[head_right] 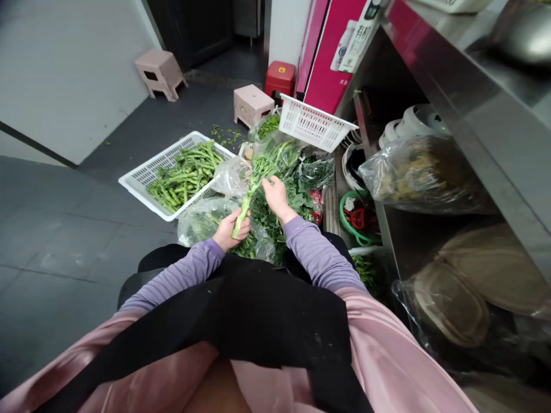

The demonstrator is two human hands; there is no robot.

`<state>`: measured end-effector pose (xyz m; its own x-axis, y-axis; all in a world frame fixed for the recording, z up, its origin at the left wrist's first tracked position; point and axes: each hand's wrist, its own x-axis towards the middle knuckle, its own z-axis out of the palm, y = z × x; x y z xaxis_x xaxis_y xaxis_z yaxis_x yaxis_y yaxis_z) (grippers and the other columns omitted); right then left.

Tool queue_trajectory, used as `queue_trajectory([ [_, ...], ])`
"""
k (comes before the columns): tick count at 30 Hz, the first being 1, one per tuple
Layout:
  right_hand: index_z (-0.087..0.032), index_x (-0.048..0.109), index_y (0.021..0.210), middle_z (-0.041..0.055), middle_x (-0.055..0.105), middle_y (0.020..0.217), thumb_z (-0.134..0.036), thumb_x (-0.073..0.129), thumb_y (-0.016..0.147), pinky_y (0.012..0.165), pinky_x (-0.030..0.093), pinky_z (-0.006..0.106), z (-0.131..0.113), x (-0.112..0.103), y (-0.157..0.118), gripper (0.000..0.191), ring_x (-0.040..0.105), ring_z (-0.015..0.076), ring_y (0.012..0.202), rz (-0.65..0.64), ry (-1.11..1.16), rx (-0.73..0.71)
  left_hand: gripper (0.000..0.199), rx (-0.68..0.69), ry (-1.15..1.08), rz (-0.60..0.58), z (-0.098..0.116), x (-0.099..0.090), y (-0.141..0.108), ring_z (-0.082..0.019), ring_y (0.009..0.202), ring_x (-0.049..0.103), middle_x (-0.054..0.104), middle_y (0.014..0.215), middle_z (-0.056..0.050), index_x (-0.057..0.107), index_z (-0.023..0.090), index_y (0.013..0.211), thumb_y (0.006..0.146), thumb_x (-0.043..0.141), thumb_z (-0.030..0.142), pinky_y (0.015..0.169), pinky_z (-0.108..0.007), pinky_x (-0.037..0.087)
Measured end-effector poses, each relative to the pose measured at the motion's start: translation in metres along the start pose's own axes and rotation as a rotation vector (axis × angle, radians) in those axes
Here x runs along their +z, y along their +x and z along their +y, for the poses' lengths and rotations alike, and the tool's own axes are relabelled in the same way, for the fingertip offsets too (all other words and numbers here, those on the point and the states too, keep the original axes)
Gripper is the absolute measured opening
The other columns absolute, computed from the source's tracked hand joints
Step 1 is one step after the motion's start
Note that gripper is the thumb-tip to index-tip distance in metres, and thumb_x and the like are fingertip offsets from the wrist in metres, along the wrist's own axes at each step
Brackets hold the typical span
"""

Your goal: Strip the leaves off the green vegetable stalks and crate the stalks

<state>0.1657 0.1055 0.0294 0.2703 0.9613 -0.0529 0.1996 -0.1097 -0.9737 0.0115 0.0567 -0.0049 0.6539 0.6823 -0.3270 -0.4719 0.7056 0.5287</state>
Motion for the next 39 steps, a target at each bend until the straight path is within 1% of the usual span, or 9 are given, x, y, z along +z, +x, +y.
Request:
queue_trajectory([
  [4,-0.019,0.056,0.071,0.0044,0.059,0.072,-0.036,0.053,0.082,0.068,0.038,0.025,0.022,0.007,-0.034,0.020,0.052,0.0153,0.071,-0.179,-0.424,-0.401,0.025,0.051,0.021,0.195,0.003,-0.001,0.005,-0.007,0.030,0.032,0.038,0.048,0.005,0.046,0.017,0.081,0.091,0.037,0.038,0.029,-0.016,0.021],
  [11,-0.017,0.056,0.057,0.0017,0.054,0.056,-0.048,0.054,0.079,0.059,0.033,0.026,0.052,-0.009,-0.030,0.038,0.046,0.0135,0.055,-0.150,-0.556,0.040,0.026,0.237,0.231,0.201,0.003,0.001,0.001,-0.008,0.032,0.038,0.045,0.049,0.006,0.044,0.019,0.084,0.084,0.051,0.044,0.030,-0.016,0.027],
  [15,-0.017,0.062,0.080,-0.0008,0.057,0.065,-0.048,0.048,0.082,0.059,0.036,0.024,0.027,-0.002,-0.023,0.034,0.047,0.0121,0.058,-0.115,-0.347,-0.187,0.034,0.298,0.369,0.230,-0.009,0.008,-0.002,-0.008,0.032,0.040,0.048,0.049,0.007,0.041,0.020,0.082,0.078,0.057,0.050,0.030,-0.016,0.027],
  [18,-0.017,0.057,0.079,0.0024,0.057,0.067,-0.036,0.045,0.085,0.063,0.039,0.026,0.023,0.008,-0.041,0.024,0.050,0.0144,0.062,-0.092,-0.516,-0.434,0.038,0.310,0.404,0.260,-0.013,0.009,0.000,-0.007,0.031,0.040,0.048,0.049,0.007,0.042,0.020,0.082,0.076,0.059,0.053,0.029,-0.016,0.027],
  [21,-0.019,0.055,0.072,0.0049,0.058,0.066,-0.033,0.051,0.080,0.067,0.042,0.028,0.034,0.010,-0.065,0.017,0.054,0.0166,0.066,-0.293,-0.579,-0.617,0.039,0.304,0.377,0.343,-0.012,0.006,0.002,-0.007,0.031,0.040,0.047,0.048,0.007,0.042,0.019,0.081,0.074,0.059,0.054,0.029,-0.016,0.027],
  [27,-0.019,0.051,0.083,-0.0008,0.056,0.061,-0.041,0.043,0.085,0.041,0.032,0.022,0.031,-0.011,-0.046,0.024,0.036,0.0084,0.041,-0.087,-0.067,-0.075,0.034,0.329,0.568,0.332,-0.009,0.002,-0.001,-0.007,0.032,0.039,0.047,0.050,0.008,0.041,0.020,0.087,0.080,0.053,0.052,0.032,-0.016,0.026],
  [31,-0.020,0.047,0.084,-0.0040,0.055,0.061,-0.046,0.053,0.080,0.035,0.020,0.019,0.006,-0.019,-0.016,0.027,0.023,0.0039,0.036,-0.200,0.228,0.037,0.029,0.415,0.851,0.383,-0.015,0.002,-0.004,-0.005,0.035,0.039,0.048,0.052,0.008,0.047,0.019,0.093,0.084,0.049,0.046,0.037,-0.016,0.031],
  [35,-0.021,0.046,0.080,-0.0039,0.049,0.058,-0.044,0.050,0.082,0.042,0.032,0.021,0.001,-0.011,-0.015,0.024,0.038,0.0078,0.044,-0.051,0.025,-0.192,0.027,0.459,0.912,0.443,-0.017,0.006,-0.006,-0.005,0.038,0.041,0.049,0.053,0.007,0.050,0.019,0.093,0.081,0.054,0.042,0.040,-0.016,0.031],
  [39,-0.020,0.047,0.073,0.0030,0.054,0.067,-0.032,0.054,0.077,0.062,0.044,0.028,0.016,-0.008,-0.030,0.014,0.052,0.0152,0.064,-0.064,-0.401,-0.640,0.030,0.218,0.545,0.249,-0.014,0.015,-0.011,-0.007,0.032,0.038,0.047,0.050,0.007,0.043,0.020,0.085,0.082,0.051,0.049,0.032,-0.016,0.025],
])
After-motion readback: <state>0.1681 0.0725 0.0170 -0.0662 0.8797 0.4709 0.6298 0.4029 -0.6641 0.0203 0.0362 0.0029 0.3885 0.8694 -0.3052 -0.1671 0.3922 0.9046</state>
